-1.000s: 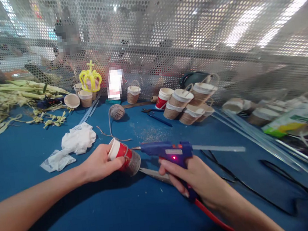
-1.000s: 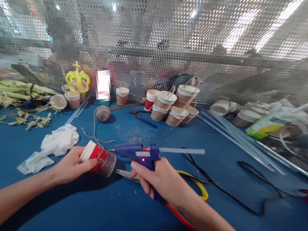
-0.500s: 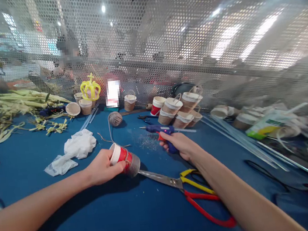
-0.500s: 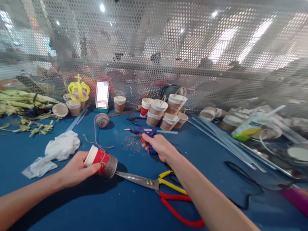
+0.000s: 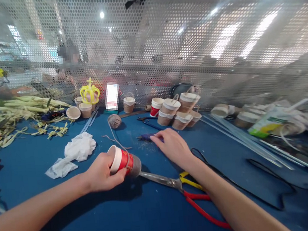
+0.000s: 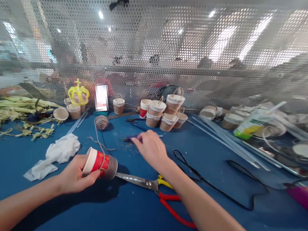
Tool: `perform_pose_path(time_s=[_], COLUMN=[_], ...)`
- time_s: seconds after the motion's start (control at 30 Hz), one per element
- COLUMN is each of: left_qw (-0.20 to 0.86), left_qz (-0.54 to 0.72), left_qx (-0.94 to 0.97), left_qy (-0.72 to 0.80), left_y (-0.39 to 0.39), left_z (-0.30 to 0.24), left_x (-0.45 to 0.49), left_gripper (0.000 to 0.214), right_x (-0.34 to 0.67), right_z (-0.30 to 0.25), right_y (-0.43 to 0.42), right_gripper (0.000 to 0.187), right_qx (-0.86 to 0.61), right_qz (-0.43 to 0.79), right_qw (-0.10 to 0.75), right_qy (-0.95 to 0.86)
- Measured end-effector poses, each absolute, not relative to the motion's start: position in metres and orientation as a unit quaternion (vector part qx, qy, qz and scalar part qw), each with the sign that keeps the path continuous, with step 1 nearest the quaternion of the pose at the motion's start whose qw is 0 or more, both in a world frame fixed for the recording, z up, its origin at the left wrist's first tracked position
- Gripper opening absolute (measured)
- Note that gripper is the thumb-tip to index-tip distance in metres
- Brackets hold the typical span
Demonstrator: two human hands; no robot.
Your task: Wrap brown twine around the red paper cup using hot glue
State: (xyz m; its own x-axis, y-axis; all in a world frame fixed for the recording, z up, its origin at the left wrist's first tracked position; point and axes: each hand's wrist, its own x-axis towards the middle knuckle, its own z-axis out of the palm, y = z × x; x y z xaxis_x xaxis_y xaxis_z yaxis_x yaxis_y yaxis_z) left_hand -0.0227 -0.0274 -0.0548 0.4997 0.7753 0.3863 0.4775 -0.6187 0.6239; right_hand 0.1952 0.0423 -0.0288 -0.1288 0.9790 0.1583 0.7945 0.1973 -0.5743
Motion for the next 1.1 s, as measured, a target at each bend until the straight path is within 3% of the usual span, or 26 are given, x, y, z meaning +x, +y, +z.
perform_pose_path(time_s=[0.17,0.3,0.4,0.53,0.77,0.83,1.0,1.1], left_qw=[0.149,0.152,0.176,0.229,0.234,0.228,0.247,0.357], left_qz=[0.346,0.336,0.333,0.344,0.375,0.377,0.354,0.334], left_qx=[0.873,0.880,0.872,0.839,0.834,0.841,0.851,0.792], left_qy=[0.311,0.299,0.313,0.353,0.331,0.314,0.298,0.366], left_y=[-0.034,-0.036,-0.035,-0.035,-0.036,-0.037,-0.040,-0.039], left_z=[-0.053,-0.055,-0.055,-0.055,-0.055,-0.055,-0.054,-0.051], left_x=[-0.019,-0.018,-0.019,-0.020,-0.018,-0.017,-0.015,-0.016], left_gripper=[0.015,0.016,0.018,0.020,0.020,0.021,0.020,0.019], right_x=[0.161,0.146,0.145,0.149,0.151,0.150,0.144,0.145], right_z=[-0.020,-0.025,-0.025,-0.022,-0.029,-0.030,-0.028,-0.023], right_y=[0.020,0.015,0.013,0.012,0.010,0.008,0.005,0.007], right_gripper=[0.044,0.027,0.015,0.018,0.045,0.043,0.019,0.013], right_qx=[-0.435,-0.386,-0.403,-0.400,-0.365,-0.344,-0.374,-0.366], right_qz=[0.397,0.544,0.550,0.550,0.594,0.632,0.666,0.642], right_qw=[0.184,0.237,0.300,0.314,0.209,0.192,0.286,0.356], right_qy=[-0.787,-0.706,-0.667,-0.663,-0.686,-0.668,-0.578,-0.572])
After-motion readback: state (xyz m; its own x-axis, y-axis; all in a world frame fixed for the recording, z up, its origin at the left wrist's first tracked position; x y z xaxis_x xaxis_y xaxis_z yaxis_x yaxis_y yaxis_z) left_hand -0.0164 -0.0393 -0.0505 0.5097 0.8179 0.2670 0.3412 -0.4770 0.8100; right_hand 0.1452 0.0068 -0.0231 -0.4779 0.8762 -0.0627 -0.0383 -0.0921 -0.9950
